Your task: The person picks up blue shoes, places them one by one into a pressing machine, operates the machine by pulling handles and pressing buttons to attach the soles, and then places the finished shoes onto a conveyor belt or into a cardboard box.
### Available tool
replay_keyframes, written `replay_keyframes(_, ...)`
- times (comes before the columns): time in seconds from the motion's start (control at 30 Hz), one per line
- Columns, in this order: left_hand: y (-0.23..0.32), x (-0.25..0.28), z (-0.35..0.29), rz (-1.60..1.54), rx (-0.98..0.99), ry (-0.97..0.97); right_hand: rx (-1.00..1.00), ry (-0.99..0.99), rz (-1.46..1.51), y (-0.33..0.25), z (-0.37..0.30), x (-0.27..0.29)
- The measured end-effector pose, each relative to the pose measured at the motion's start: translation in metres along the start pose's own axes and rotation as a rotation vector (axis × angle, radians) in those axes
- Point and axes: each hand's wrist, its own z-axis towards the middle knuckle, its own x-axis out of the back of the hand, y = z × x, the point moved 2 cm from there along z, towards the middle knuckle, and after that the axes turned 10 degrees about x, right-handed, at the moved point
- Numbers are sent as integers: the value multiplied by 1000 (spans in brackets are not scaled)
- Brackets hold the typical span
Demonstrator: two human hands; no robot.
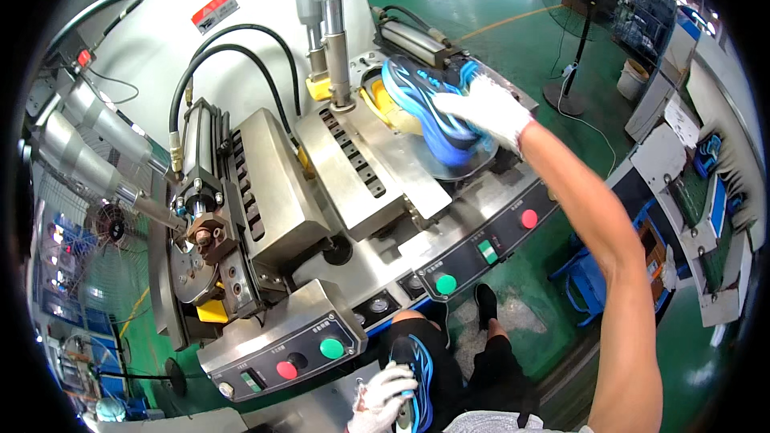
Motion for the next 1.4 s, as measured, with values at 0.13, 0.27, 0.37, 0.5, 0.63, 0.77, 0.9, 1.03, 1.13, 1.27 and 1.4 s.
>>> replay_keyframes(0.13, -15, 10, -15, -60, 2, 17, -16, -184, -473, -3, 108, -49)
replay_keyframes(0.27, -12, 21, -3, -33, 11, 50, 14, -168, -698, 22, 156, -114)
replay_keyframes(0.37, -31, 19, -3, -80, 83, -3, 176, -213, -914, 21, 169, -129)
replay_keyframes(0.5, -33, 24, 1, -96, 38, -15, 213, -182, -886, 29, 172, -132)
replay_keyframes(0.63, -80, -2, -29, -250, 118, -171, 182, -264, -897, 33, 175, -120)
replay_keyframes(0.77, -70, -5, -25, -466, 225, -58, 228, -117, -845, 49, 148, -139)
replay_keyframes(0.9, -28, 6, -6, -19, 18, 66, 130, -212, -769, 48, 139, -145)
replay_keyframes(1.03, -32, 4, -11, 48, -2, 106, 77, -348, -647, 13, 109, -119)
replay_keyframes(1.13, -41, 5, -12, -53, 26, 66, 374, 28, -349, -19, 12, -132)
replay_keyframes(1.27, -32, -5, -14, -21, 35, 62, 620, 20, -105, -49, -197, -133)
replay_keyframes(1.4, -28, -14, -12, 28, -68, 106, 511, -325, -578, -8, -248, -191)
